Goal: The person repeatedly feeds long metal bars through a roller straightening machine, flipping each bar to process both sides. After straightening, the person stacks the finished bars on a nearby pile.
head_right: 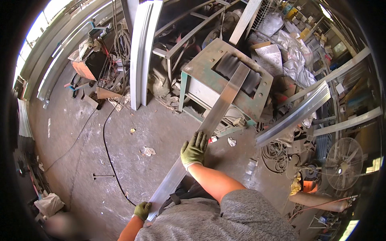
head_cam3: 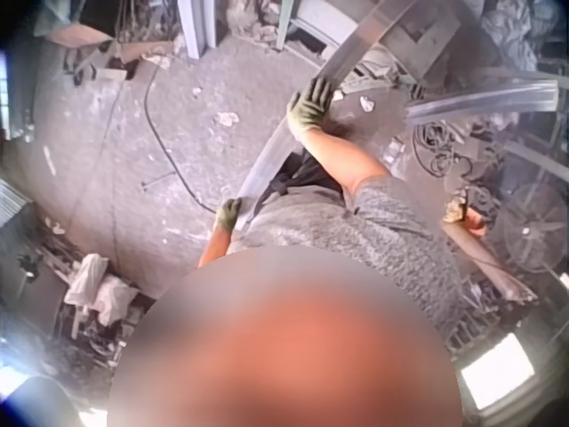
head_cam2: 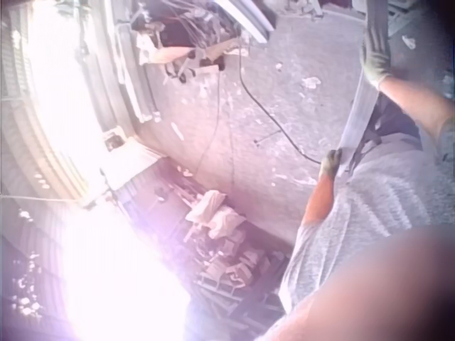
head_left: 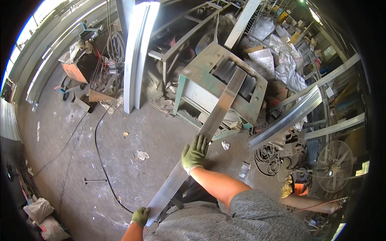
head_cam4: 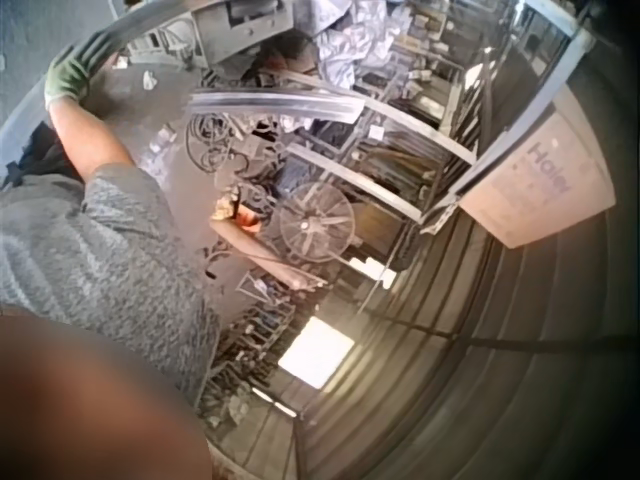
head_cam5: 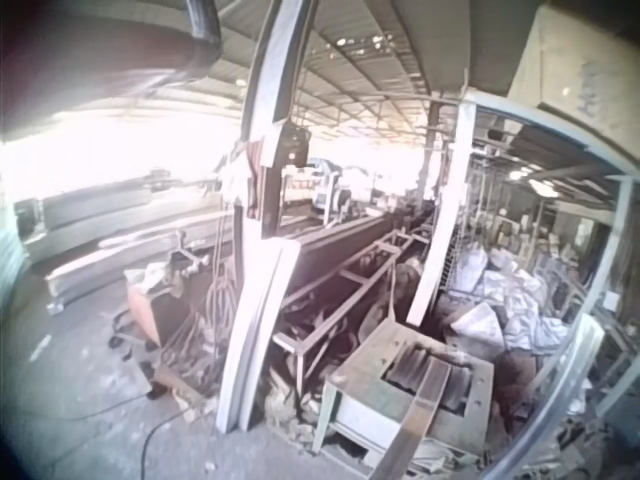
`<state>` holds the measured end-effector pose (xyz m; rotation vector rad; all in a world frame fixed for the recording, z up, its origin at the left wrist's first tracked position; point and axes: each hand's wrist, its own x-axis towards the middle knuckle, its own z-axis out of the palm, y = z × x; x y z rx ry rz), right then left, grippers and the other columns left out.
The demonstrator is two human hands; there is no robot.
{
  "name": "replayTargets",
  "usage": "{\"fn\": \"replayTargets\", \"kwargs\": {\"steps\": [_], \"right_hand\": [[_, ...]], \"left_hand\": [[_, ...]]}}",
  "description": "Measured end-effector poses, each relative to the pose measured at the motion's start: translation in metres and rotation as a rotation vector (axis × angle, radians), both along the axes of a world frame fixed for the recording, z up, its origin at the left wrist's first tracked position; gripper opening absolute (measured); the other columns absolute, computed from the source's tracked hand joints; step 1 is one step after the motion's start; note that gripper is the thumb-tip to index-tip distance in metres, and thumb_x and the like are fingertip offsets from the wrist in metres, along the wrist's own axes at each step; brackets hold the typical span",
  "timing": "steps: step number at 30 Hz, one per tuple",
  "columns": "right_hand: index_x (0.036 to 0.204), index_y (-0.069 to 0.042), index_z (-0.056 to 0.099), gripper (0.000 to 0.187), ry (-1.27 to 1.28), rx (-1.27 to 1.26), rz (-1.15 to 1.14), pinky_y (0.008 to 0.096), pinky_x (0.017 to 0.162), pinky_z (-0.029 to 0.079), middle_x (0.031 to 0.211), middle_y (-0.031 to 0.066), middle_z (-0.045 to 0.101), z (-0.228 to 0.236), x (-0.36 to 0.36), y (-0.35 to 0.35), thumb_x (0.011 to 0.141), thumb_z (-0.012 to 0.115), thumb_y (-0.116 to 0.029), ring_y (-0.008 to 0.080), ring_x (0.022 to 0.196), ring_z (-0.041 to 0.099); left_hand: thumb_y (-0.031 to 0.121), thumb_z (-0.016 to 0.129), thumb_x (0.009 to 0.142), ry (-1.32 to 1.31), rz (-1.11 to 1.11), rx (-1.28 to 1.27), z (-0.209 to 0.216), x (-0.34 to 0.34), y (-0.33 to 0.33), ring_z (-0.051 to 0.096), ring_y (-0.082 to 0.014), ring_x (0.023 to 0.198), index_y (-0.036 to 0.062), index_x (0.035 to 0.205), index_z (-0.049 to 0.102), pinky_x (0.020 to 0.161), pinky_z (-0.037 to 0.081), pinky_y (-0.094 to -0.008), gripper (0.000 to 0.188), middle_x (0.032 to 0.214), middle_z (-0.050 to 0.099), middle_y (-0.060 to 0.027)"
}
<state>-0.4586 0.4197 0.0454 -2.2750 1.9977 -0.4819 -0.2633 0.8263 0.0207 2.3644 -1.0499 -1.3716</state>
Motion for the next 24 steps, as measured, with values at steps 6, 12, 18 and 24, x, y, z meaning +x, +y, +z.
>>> {"fn": "replayTargets", "kwargs": {"steps": [6, 12, 18, 24], "right_hand": [[0.162, 0.009, 0.034, 0.082, -0.069, 0.138, 0.122, 0.0621, 0.132, 0.014, 0.171, 0.0323, 0.028, 0.006, 0.002, 0.049, 0.103, 0.057, -0.043, 0.0526, 0.16, 0.019], [0.162, 0.012, 0.031, 0.086, -0.069, 0.061, 0.155, 0.0629, 0.132, 0.015, 0.171, 0.0332, 0.028, -0.002, -0.011, 0.014, 0.1, 0.06, -0.041, 0.0545, 0.159, 0.02], [0.162, 0.013, 0.03, 0.084, -0.004, -0.069, 0.136, 0.0603, 0.133, 0.013, 0.171, 0.0329, 0.029, 0.011, -0.045, -0.098, 0.102, 0.057, -0.038, 0.0528, 0.16, 0.022], [0.159, 0.01, 0.039, 0.074, 0.049, -0.085, 0.072, 0.0571, 0.133, 0.016, 0.17, 0.0295, 0.034, 0.022, -0.077, -0.223, 0.107, 0.049, -0.041, 0.0475, 0.161, 0.025]], "left_hand": [[0.063, 0.058, 0.102, 0.011, -0.005, 0.026, 0.002, 0.019, 0.049, 0.071, -0.0507, 0.098, 0.0071, 0.099, 0.075, 0.083, 0.055, -0.0563, 0.058, 0.095, 0.075, -0.0269], [0.058, 0.059, 0.104, 0.002, -0.016, 0.049, -0.002, 0.009, 0.013, 0.071, -0.0502, 0.099, 0.0079, 0.103, 0.075, 0.085, 0.056, -0.0554, 0.052, 0.097, 0.075, -0.0261], [0.062, 0.064, 0.099, -0.013, -0.049, 0.051, 0.028, -0.029, -0.11, 0.072, -0.0483, 0.105, 0.0077, 0.11, 0.075, 0.09, 0.056, -0.0541, 0.056, 0.105, 0.077, -0.0251], [0.066, 0.071, 0.093, -0.027, -0.069, 0.077, 0.061, -0.067, -0.244, 0.073, -0.045, 0.108, 0.0058, 0.113, 0.074, 0.094, 0.056, -0.0511, 0.064, 0.11, 0.078, -0.0239]]}}
